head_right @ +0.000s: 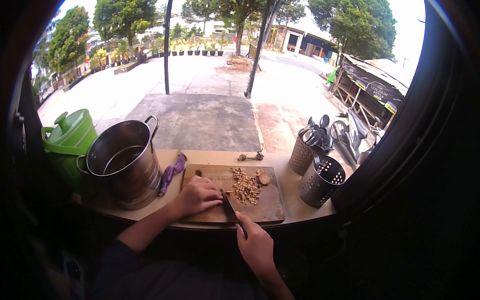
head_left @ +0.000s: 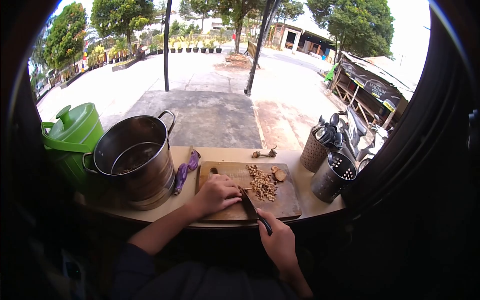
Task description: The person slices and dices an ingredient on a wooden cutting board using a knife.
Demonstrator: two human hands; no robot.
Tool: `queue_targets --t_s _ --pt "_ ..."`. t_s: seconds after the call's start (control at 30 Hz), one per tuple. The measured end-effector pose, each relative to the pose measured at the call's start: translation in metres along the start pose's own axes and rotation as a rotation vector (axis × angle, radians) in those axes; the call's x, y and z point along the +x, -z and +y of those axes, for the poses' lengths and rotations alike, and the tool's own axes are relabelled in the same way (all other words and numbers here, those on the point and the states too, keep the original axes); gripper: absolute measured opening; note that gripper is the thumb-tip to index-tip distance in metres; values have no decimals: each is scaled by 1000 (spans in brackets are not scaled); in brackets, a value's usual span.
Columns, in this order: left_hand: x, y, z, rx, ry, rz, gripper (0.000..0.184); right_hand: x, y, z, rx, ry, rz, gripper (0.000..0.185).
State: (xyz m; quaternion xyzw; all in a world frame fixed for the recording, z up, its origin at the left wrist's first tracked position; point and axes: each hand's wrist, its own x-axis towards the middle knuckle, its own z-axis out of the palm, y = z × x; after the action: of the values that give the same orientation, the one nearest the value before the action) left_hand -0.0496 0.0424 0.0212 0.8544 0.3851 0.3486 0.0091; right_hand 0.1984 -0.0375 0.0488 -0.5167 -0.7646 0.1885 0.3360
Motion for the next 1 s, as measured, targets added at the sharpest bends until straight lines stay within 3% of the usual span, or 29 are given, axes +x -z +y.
queue_targets --t_s 0.07,0.47,1.0 --pt "1 0 10 113 38 -8 13 -1 1 -2 3 4 -4 34" --pt "-10 -18 37 95 274 137 15 26 -14 -11 -78 -23 -81 30" --pt "-15 -16 42 122 272 128 20 11 -8 -7 -20 51 44 32"
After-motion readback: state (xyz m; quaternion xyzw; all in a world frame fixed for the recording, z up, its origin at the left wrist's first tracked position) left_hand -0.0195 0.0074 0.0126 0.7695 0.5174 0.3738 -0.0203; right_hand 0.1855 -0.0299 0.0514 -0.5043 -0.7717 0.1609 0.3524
